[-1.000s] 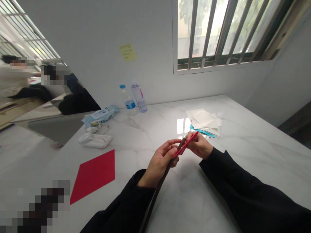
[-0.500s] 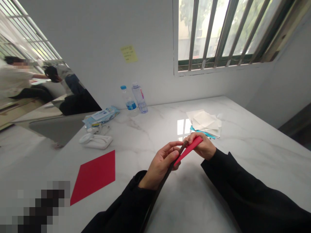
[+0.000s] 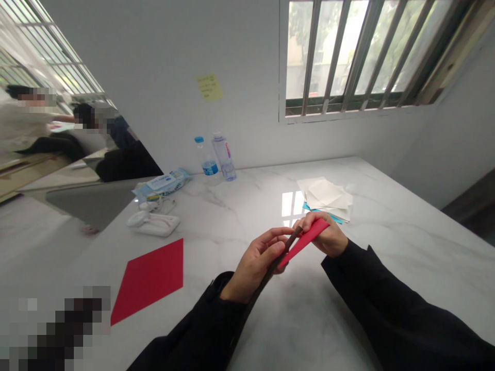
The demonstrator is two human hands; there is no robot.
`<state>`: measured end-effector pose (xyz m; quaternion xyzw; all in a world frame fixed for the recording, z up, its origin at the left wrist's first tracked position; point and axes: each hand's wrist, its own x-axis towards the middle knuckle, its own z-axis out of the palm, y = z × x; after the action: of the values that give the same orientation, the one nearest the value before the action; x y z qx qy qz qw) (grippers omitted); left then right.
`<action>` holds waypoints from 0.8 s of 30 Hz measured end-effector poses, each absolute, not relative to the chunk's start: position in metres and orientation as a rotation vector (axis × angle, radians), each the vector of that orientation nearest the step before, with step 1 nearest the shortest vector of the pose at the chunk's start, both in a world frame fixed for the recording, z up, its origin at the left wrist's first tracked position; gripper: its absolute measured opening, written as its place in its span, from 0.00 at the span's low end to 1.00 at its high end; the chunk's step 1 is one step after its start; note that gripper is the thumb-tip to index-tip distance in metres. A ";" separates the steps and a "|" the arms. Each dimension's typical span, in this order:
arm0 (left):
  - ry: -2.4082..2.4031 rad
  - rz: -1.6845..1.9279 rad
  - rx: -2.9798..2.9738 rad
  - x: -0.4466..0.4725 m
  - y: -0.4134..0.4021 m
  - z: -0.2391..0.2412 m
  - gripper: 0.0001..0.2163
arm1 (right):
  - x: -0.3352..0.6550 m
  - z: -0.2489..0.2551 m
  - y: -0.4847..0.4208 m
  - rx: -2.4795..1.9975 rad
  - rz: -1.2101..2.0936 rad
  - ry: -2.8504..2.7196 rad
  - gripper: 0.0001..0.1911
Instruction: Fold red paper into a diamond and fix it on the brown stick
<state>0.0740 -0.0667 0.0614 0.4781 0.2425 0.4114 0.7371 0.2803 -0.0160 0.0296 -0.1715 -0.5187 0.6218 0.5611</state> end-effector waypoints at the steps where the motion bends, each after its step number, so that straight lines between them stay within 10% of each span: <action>1: 0.540 0.903 1.055 0.074 -0.067 0.061 0.16 | 0.280 0.030 -0.016 -0.412 1.471 -1.222 0.14; 24: 0.581 0.951 1.035 0.075 -0.066 0.064 0.16 | 0.281 0.026 -0.019 -0.477 1.477 -1.202 0.11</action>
<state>0.0748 -0.0658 0.0635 0.4689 0.2634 0.4309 0.7246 0.2813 -0.0186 0.0262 -0.2020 -0.5092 0.6255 0.5556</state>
